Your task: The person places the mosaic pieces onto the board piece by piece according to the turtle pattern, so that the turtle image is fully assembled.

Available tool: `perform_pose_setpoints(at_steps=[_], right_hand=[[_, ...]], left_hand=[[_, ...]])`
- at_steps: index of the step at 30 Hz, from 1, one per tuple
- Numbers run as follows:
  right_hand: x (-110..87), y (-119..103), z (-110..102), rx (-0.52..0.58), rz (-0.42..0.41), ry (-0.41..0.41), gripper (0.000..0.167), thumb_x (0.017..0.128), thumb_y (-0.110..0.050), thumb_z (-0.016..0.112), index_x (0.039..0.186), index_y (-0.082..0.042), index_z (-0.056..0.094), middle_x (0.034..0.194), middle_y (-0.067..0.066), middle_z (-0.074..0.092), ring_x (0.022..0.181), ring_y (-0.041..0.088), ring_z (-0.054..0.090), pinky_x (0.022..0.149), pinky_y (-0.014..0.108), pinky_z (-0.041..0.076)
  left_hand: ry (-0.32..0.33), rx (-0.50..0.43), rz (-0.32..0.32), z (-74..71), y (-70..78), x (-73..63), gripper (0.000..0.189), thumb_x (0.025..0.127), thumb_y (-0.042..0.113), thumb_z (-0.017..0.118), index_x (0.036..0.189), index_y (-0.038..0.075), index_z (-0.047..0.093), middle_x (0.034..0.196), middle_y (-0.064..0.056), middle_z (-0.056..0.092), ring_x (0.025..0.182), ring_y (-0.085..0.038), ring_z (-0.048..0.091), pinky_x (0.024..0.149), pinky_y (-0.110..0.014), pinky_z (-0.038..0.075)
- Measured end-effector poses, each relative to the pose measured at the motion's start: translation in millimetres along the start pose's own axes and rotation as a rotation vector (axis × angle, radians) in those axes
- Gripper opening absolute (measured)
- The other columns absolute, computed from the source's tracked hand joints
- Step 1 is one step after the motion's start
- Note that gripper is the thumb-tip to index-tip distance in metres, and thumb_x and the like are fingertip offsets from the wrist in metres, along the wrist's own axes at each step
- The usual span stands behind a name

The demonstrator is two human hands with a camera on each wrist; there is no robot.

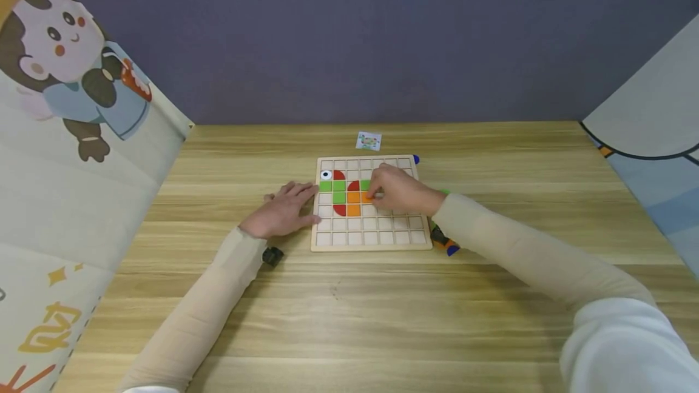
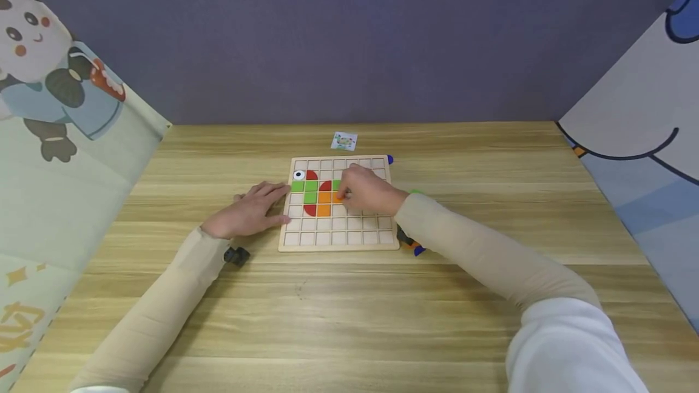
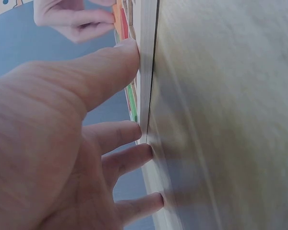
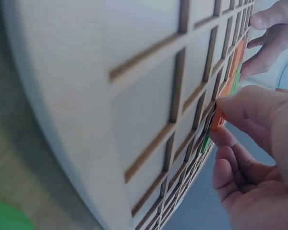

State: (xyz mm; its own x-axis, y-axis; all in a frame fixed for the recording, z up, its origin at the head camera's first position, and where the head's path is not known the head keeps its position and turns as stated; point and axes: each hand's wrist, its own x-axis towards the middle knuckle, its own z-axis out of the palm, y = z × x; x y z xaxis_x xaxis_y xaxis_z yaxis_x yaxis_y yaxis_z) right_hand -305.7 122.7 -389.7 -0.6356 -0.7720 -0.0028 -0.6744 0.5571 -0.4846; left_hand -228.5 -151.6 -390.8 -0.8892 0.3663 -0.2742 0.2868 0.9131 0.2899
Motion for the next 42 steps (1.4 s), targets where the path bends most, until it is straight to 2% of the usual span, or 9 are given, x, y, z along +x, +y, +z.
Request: perform_pose_setpoints(at_steps=[5, 8, 11, 15, 22, 29, 33, 36, 42], right_hand=[[-4.8, -1.8, 1.1, -0.006, 0.001, 0.004, 0.01, 0.084, -0.008, 0.071, 0.093, -0.008, 0.076, 0.09, -0.003, 0.055, 0.083, 0.015, 0.048, 0.071, 0.03, 0.043], [-11.5, -0.5, -1.6, -0.014, -0.003, 0.012, 0.014, 0.087, -0.01, 0.068, 0.099, -0.009, 0.075, 0.094, -0.002, 0.053, 0.084, 0.015, 0.047, 0.071, 0.03, 0.043], [-21.5, 4.7, -9.0, 0.022, 0.007, 0.042, 0.019, 0.088, -0.008, 0.066, 0.106, -0.008, 0.073, 0.097, 0.002, 0.053, 0.083, 0.017, 0.048, 0.07, 0.031, 0.044], [-38.4, 17.9, -21.6, 0.05, 0.039, 0.079, 0.022, 0.088, -0.005, 0.065, 0.11, -0.004, 0.071, 0.099, 0.005, 0.055, 0.078, 0.018, 0.05, 0.067, 0.034, 0.045], [-71.5, 43.6, -36.6, -0.015, 0.148, 0.086, 0.022, 0.088, -0.007, 0.066, 0.11, -0.006, 0.07, 0.099, 0.004, 0.058, 0.073, 0.017, 0.049, 0.064, 0.034, 0.044], [-106.1, 57.5, -38.8, -0.032, 0.19, 0.051, 0.016, 0.086, -0.006, 0.069, 0.101, -0.009, 0.074, 0.1, 0.003, 0.061, 0.09, 0.021, 0.055, 0.076, 0.04, 0.049], [-121.4, 61.4, -32.4, -0.028, 0.215, 0.064, 0.017, 0.086, -0.006, 0.069, 0.102, -0.008, 0.074, 0.104, 0.005, 0.061, 0.097, 0.024, 0.054, 0.081, 0.043, 0.048], [-123.6, 65.2, -29.4, -0.009, 0.258, 0.077, 0.02, 0.087, -0.008, 0.069, 0.106, -0.005, 0.072, 0.105, 0.007, 0.061, 0.097, 0.025, 0.053, 0.081, 0.043, 0.047], [-115.0, 69.1, -28.0, 0.008, 0.36, 0.128, 0.022, 0.086, -0.014, 0.071, 0.104, -0.004, 0.072, 0.099, 0.008, 0.062, 0.085, 0.023, 0.056, 0.071, 0.04, 0.048]], left_hand=[[0.0, 0.003, 0.009, 0.0, 0.2, -1.0, 0.076, 0.095, 0.05, 0.05, 0.152, 0.012, 0.019, 0.156, -0.01, 0.016, 0.139, -0.042, 0.008, 0.095, -0.074, 0.015], [0.0, 0.002, 0.01, 0.1, 0.1, -1.8, 0.076, 0.094, 0.05, 0.05, 0.152, 0.012, 0.019, 0.156, -0.01, 0.016, 0.139, -0.042, 0.008, 0.095, -0.074, 0.015], [-0.002, 0.003, 0.01, 0.1, 0.0, -2.5, 0.076, 0.094, 0.05, 0.05, 0.152, 0.012, 0.019, 0.156, -0.011, 0.016, 0.139, -0.042, 0.008, 0.095, -0.075, 0.015], [-0.007, 0.006, 0.007, 0.5, -1.2, -3.4, 0.076, 0.094, 0.05, 0.05, 0.152, 0.012, 0.019, 0.156, -0.01, 0.016, 0.139, -0.042, 0.008, 0.095, -0.075, 0.015], [-0.004, 0.002, 0.015, 0.7, -2.9, -5.5, 0.076, 0.094, 0.05, 0.05, 0.152, 0.012, 0.02, 0.156, -0.01, 0.017, 0.139, -0.042, 0.009, 0.095, -0.074, 0.016], [-0.006, -0.003, 0.017, 1.8, -2.8, -7.0, 0.075, 0.094, 0.05, 0.05, 0.152, 0.012, 0.021, 0.155, -0.01, 0.018, 0.139, -0.041, 0.01, 0.095, -0.074, 0.016], [-0.006, -0.005, 0.024, 3.1, -3.8, -7.7, 0.075, 0.094, 0.049, 0.05, 0.152, 0.012, 0.021, 0.155, -0.01, 0.018, 0.139, -0.042, 0.01, 0.094, -0.075, 0.016], [-0.004, -0.003, 0.022, 2.9, -4.1, -8.0, 0.075, 0.094, 0.049, 0.051, 0.152, 0.012, 0.021, 0.155, -0.011, 0.018, 0.139, -0.042, 0.01, 0.094, -0.075, 0.016], [-0.003, 0.002, 0.02, 3.0, -3.0, -8.1, 0.075, 0.094, 0.049, 0.051, 0.152, 0.012, 0.021, 0.155, -0.011, 0.018, 0.139, -0.041, 0.01, 0.094, -0.074, 0.017]])
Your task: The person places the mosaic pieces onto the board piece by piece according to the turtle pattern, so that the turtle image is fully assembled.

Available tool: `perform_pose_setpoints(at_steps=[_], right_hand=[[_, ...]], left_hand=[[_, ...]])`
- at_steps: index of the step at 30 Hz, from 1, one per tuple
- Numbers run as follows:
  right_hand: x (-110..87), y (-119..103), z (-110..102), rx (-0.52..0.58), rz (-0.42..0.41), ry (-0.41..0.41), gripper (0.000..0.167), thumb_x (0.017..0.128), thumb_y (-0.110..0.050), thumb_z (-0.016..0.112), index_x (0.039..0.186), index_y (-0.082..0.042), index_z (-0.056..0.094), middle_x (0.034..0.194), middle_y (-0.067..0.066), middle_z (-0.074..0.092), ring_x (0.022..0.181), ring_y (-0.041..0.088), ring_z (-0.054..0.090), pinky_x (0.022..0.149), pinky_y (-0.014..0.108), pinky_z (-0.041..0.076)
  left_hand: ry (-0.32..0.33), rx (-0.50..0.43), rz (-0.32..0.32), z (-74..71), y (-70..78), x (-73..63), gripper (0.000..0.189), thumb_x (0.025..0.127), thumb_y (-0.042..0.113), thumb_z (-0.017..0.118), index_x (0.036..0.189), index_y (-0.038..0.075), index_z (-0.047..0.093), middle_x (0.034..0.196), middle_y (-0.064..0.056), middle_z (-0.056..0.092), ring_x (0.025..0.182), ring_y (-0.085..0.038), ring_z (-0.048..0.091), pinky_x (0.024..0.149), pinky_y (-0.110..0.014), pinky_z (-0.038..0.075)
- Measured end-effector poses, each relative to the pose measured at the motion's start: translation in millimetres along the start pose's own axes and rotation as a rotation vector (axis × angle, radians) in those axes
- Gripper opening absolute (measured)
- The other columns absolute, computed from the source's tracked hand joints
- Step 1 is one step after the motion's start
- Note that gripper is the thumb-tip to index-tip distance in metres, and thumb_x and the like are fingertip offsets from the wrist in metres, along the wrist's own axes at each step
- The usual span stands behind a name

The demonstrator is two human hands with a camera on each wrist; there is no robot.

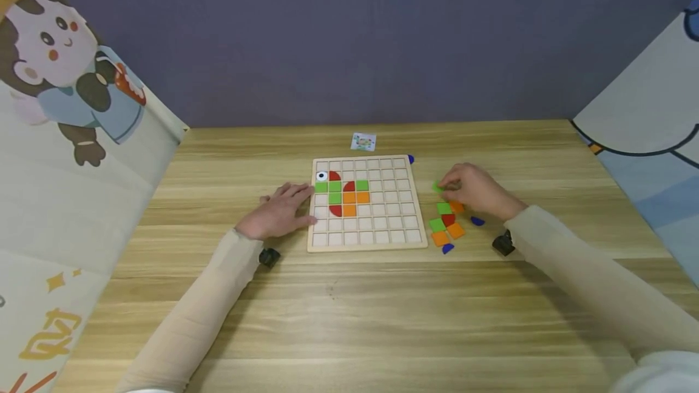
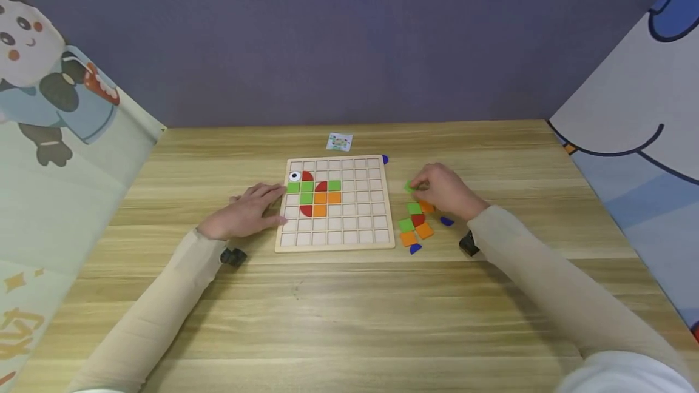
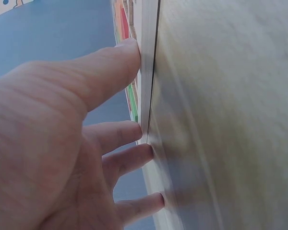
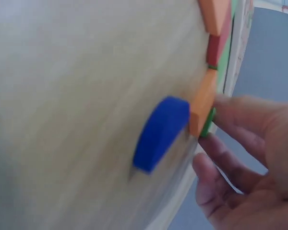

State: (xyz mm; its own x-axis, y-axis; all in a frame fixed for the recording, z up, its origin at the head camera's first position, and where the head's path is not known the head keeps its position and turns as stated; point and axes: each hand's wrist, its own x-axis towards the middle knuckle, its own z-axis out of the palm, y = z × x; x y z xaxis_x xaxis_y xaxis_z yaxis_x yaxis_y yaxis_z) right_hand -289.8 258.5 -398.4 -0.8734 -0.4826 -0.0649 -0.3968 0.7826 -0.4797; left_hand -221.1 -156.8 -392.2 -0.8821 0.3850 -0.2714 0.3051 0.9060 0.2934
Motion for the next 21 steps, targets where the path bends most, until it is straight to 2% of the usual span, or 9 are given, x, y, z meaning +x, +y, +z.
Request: perform_pose_setpoints(at_steps=[6, 10, 14, 17, 21], right_hand=[[7.5, -4.1, 2.9, -0.035, 0.029, 0.057, 0.02, 0.081, -0.013, 0.074, 0.099, -0.003, 0.074, 0.094, 0.01, 0.066, 0.081, 0.023, 0.061, 0.072, 0.04, 0.049], [9.1, -12.0, 5.1, 0.002, 0.009, 0.082, 0.02, 0.08, -0.014, 0.075, 0.099, -0.005, 0.075, 0.096, 0.007, 0.065, 0.08, 0.021, 0.058, 0.069, 0.039, 0.048], [11.3, -34.0, 10.8, 0.021, -0.118, 0.071, 0.019, 0.081, -0.014, 0.075, 0.099, -0.008, 0.075, 0.097, 0.002, 0.064, 0.082, 0.019, 0.055, 0.07, 0.038, 0.047], [15.1, -56.4, 18.1, 0.017, -0.244, 0.03, 0.016, 0.08, -0.013, 0.076, 0.096, -0.01, 0.076, 0.096, -0.001, 0.063, 0.086, 0.018, 0.054, 0.076, 0.038, 0.046], [23.4, -81.9, 28.9, 0.012, -0.351, -0.039, 0.015, 0.081, -0.012, 0.076, 0.095, -0.011, 0.076, 0.094, -0.004, 0.062, 0.087, 0.015, 0.053, 0.077, 0.036, 0.045]], left_hand=[[-0.001, -0.004, 0.002, 1.0, -0.7, 0.5, 0.075, 0.094, 0.05, 0.05, 0.152, 0.012, 0.02, 0.155, -0.01, 0.017, 0.139, -0.041, 0.009, 0.095, -0.074, 0.016], [-0.008, -0.003, -0.001, 0.5, -0.7, -0.9, 0.075, 0.094, 0.049, 0.05, 0.152, 0.012, 0.02, 0.156, -0.01, 0.017, 0.139, -0.042, 0.009, 0.095, -0.074, 0.016], [-0.013, -0.002, -0.006, 0.6, -0.5, -1.7, 0.076, 0.094, 0.05, 0.05, 0.152, 0.012, 0.019, 0.156, -0.01, 0.016, 0.139, -0.042, 0.008, 0.095, -0.074, 0.016], [-0.008, -0.001, -0.006, 1.0, -0.4, -1.4, 0.076, 0.094, 0.05, 0.05, 0.152, 0.012, 0.019, 0.156, -0.01, 0.017, 0.139, -0.041, 0.009, 0.095, -0.074, 0.016], [0.001, 0.001, 0.0, 1.0, 0.0, -0.4, 0.076, 0.094, 0.051, 0.049, 0.152, 0.013, 0.02, 0.156, -0.01, 0.017, 0.14, -0.041, 0.009, 0.095, -0.074, 0.016]])
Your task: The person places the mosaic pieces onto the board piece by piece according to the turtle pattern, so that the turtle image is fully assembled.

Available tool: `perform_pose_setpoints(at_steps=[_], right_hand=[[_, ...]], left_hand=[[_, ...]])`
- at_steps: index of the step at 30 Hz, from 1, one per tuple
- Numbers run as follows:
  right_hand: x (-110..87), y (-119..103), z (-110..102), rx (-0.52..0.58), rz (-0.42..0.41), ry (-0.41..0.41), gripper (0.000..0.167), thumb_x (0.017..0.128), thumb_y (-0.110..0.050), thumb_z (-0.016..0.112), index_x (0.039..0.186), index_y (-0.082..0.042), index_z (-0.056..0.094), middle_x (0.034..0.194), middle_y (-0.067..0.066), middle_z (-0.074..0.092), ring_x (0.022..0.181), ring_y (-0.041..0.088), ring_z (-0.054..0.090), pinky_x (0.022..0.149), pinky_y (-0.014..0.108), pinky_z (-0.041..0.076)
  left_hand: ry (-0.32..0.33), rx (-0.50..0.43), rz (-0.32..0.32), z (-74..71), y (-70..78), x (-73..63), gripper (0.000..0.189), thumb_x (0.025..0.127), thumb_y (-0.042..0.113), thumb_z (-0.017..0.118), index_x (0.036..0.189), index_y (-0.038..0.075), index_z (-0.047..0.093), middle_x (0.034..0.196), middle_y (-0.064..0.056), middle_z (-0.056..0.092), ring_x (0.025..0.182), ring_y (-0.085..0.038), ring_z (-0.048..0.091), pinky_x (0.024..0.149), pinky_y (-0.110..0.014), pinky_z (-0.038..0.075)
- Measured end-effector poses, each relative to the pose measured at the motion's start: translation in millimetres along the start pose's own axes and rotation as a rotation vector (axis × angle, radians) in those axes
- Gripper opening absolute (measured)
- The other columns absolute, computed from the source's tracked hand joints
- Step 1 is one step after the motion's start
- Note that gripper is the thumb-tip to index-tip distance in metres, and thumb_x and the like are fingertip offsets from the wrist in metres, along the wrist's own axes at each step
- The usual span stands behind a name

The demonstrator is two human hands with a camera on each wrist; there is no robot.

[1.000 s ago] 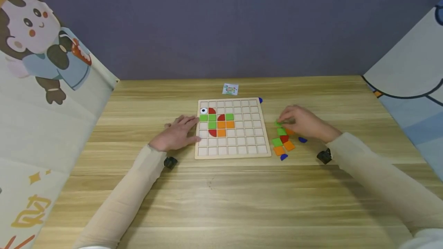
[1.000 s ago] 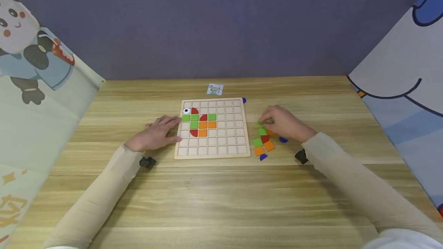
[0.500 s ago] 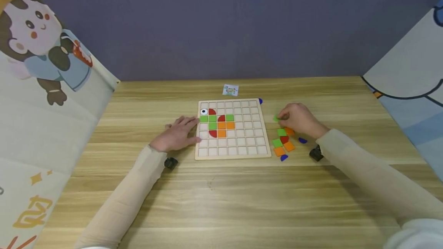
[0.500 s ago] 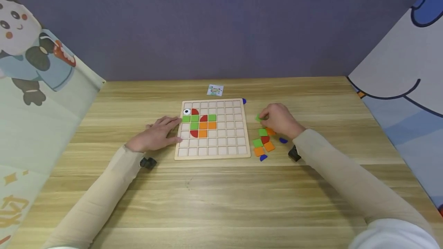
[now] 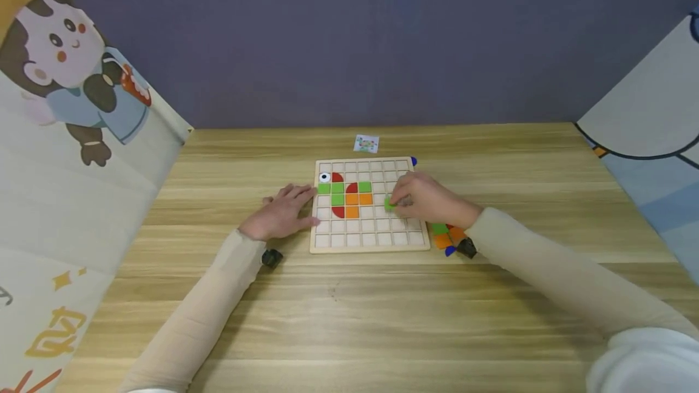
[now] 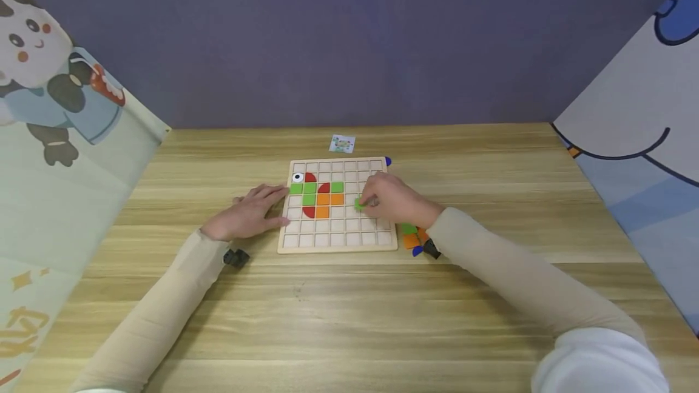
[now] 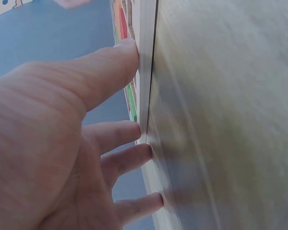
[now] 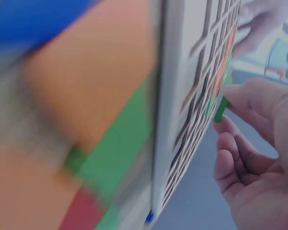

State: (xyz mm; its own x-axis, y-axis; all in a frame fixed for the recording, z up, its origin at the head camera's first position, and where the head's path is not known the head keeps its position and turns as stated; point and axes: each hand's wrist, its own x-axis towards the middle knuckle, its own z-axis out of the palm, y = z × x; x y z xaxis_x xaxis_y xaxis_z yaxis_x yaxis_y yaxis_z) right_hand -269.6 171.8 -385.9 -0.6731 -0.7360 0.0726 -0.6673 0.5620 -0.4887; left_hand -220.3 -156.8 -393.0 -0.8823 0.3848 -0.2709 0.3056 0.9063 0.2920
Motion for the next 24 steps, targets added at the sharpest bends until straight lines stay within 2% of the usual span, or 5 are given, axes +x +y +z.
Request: perform_pose_setpoints(at_steps=[6, 13, 24], right_hand=[[20.3, -14.6, 13.1, 0.006, -0.06, -0.064, 0.014, 0.083, -0.011, 0.074, 0.097, -0.012, 0.076, 0.091, -0.004, 0.061, 0.082, 0.01, 0.052, 0.071, 0.028, 0.046], [28.7, -21.5, 18.7, 0.0, -0.089, -0.079, 0.012, 0.083, -0.009, 0.073, 0.094, -0.011, 0.076, 0.086, -0.003, 0.059, 0.075, 0.013, 0.046, 0.065, 0.03, 0.043], [30.9, -27.2, 24.7, -0.014, -0.046, -0.106, 0.013, 0.084, -0.01, 0.072, 0.097, -0.009, 0.076, 0.093, -0.004, 0.057, 0.084, 0.013, 0.048, 0.069, 0.027, 0.044]], left_hand=[[0.007, -0.004, 0.006, 0.1, 1.2, 1.4, 0.075, 0.094, 0.052, 0.049, 0.152, 0.013, 0.02, 0.156, -0.01, 0.017, 0.14, -0.041, 0.009, 0.095, -0.074, 0.016], [0.01, -0.004, 0.002, -1.0, 1.9, 2.9, 0.075, 0.094, 0.051, 0.05, 0.152, 0.013, 0.02, 0.156, -0.009, 0.017, 0.14, -0.04, 0.008, 0.096, -0.073, 0.016], [0.007, 0.002, -0.004, -1.8, 1.9, -0.2, 0.075, 0.094, 0.048, 0.052, 0.152, 0.011, 0.021, 0.155, -0.011, 0.018, 0.139, -0.041, 0.009, 0.095, -0.074, 0.017]])
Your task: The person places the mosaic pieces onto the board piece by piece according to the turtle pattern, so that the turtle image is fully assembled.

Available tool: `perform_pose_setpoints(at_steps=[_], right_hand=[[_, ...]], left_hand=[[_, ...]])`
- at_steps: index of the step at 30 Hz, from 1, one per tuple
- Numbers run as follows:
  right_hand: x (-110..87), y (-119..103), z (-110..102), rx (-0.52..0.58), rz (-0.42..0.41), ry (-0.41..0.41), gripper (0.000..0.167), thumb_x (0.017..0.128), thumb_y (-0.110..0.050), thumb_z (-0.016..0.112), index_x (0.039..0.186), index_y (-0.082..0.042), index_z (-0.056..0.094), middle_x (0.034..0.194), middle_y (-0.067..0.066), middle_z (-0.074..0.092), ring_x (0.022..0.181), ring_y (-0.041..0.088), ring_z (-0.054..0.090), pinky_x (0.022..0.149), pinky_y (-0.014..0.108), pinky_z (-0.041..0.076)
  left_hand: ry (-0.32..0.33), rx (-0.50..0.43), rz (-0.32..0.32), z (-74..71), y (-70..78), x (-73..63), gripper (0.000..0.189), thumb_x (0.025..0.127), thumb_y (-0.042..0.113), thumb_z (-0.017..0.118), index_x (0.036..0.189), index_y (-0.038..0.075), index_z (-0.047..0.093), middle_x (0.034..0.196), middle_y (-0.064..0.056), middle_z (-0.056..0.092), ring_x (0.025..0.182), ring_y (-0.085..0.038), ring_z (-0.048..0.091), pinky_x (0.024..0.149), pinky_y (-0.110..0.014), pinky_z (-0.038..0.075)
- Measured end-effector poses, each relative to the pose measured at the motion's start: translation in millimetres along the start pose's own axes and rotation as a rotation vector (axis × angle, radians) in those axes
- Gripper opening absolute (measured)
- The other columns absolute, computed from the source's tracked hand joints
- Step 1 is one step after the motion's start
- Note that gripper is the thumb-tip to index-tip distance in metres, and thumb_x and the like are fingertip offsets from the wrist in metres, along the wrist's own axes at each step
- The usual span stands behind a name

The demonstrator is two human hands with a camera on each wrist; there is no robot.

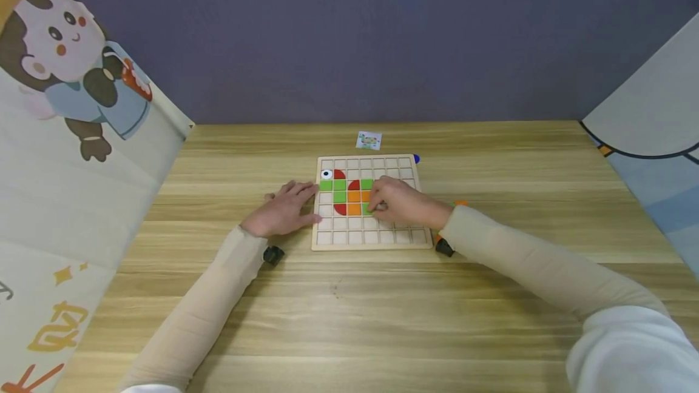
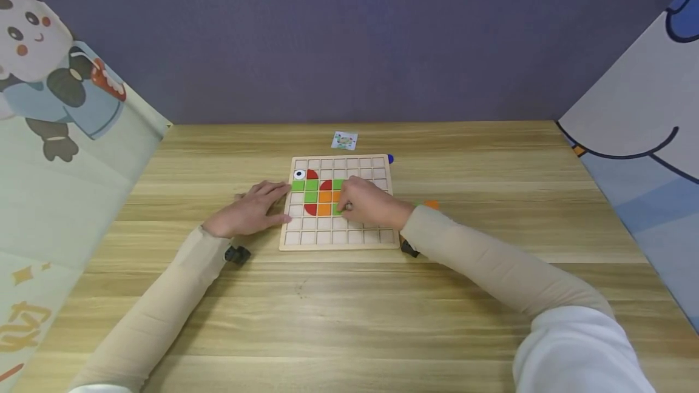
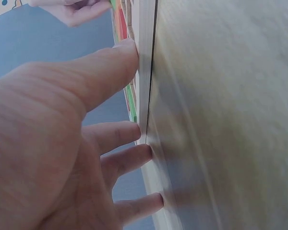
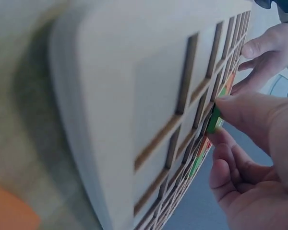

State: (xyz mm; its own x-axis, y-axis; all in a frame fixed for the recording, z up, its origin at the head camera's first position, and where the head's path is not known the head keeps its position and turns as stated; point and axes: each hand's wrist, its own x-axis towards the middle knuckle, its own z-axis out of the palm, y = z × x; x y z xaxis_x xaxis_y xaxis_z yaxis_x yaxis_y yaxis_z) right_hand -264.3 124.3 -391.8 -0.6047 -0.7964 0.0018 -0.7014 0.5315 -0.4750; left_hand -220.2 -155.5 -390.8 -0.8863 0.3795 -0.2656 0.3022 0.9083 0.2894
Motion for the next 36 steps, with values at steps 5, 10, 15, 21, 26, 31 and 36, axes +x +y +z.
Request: perform_pose_setpoints(at_steps=[5, 10, 15, 21, 26, 31, 36], right_hand=[[-4.8, 0.6, -0.8, -0.013, 0.001, -0.033, 0.018, 0.086, -0.02, 0.071, 0.101, -0.011, 0.075, 0.098, -0.006, 0.054, 0.091, 0.012, 0.045, 0.075, 0.029, 0.042], [-16.7, 9.9, -7.3, -0.007, -0.004, 0.009, 0.022, 0.089, -0.021, 0.068, 0.108, -0.012, 0.073, 0.098, -0.004, 0.055, 0.089, 0.015, 0.046, 0.074, 0.031, 0.042], [-35.5, 24.5, -23.2, 0.009, 0.049, 0.07, 0.022, 0.09, -0.015, 0.066, 0.11, -0.007, 0.071, 0.102, 0.001, 0.057, 0.09, 0.019, 0.05, 0.076, 0.035, 0.044], [-68.3, 42.3, -34.6, -0.001, 0.134, 0.088, 0.017, 0.089, -0.017, 0.068, 0.104, -0.012, 0.073, 0.104, -0.003, 0.057, 0.095, 0.017, 0.051, 0.081, 0.038, 0.045], [-101.4, 61.5, -35.2, -0.022, 0.188, 0.113, 0.01, 0.085, -0.013, 0.072, 0.095, -0.014, 0.074, 0.102, -0.002, 0.058, 0.095, 0.02, 0.052, 0.08, 0.041, 0.046], [-129.4, 74.2, -28.3, -0.052, 0.222, 0.114, 0.014, 0.081, -0.007, 0.075, 0.093, -0.014, 0.074, 0.099, -0.001, 0.059, 0.094, 0.021, 0.053, 0.08, 0.042, 0.047], [-139.1, 75.8, -21.2, -0.017, 0.269, 0.142, 0.018, 0.08, -0.007, 0.076, 0.098, -0.013, 0.074, 0.096, -0.002, 0.061, 0.089, 0.018, 0.055, 0.075, 0.039, 0.049]], left_hand=[[-0.009, -0.005, -0.003, 0.6, -1.2, -0.5, 0.075, 0.094, 0.049, 0.051, 0.152, 0.013, 0.02, 0.156, -0.009, 0.017, 0.14, -0.04, 0.008, 0.096, -0.073, 0.016], [-0.015, -0.002, 0.003, 2.6, -3.0, -0.7, 0.075, 0.094, 0.05, 0.05, 0.152, 0.013, 0.02, 0.156, -0.009, 0.017, 0.14, -0.04, 0.008, 0.096, -0.073, 0.016], [-0.012, 0.001, 0.009, 1.6, -4.6, -4.0, 0.075, 0.094, 0.049, 0.05, 0.152, 0.013, 0.02, 0.156, -0.01, 0.017, 0.14, -0.04, 0.009, 0.096, -0.073, 0.016], [-0.01, 0.0, 0.019, 3.0, -6.9, -6.9, 0.075, 0.094, 0.05, 0.051, 0.152, 0.013, 0.021, 0.155, -0.01, 0.017, 0.14, -0.04, 0.009, 0.095, -0.074, 0.017], [-0.015, -0.007, 0.02, 5.0, -8.3, -8.0, 0.075, 0.094, 0.05, 0.051, 0.152, 0.013, 0.02, 0.156, -0.01, 0.017, 0.14, -0.04, 0.009, 0.095, -0.074, 0.016], [-0.021, -0.007, 0.025, 5.6, -8.7, -9.9, 0.076, 0.094, 0.05, 0.051, 0.152, 0.013, 0.021, 0.155, -0.01, 0.017, 0.14, -0.04, 0.009, 0.096, -0.074, 0.016], [-0.013, 0.008, 0.04, 5.2, -9.1, -11.4, 0.076, 0.094, 0.05, 0.052, 0.152, 0.011, 0.021, 0.155, -0.011, 0.019, 0.139, -0.041, 0.01, 0.094, -0.074, 0.017]])
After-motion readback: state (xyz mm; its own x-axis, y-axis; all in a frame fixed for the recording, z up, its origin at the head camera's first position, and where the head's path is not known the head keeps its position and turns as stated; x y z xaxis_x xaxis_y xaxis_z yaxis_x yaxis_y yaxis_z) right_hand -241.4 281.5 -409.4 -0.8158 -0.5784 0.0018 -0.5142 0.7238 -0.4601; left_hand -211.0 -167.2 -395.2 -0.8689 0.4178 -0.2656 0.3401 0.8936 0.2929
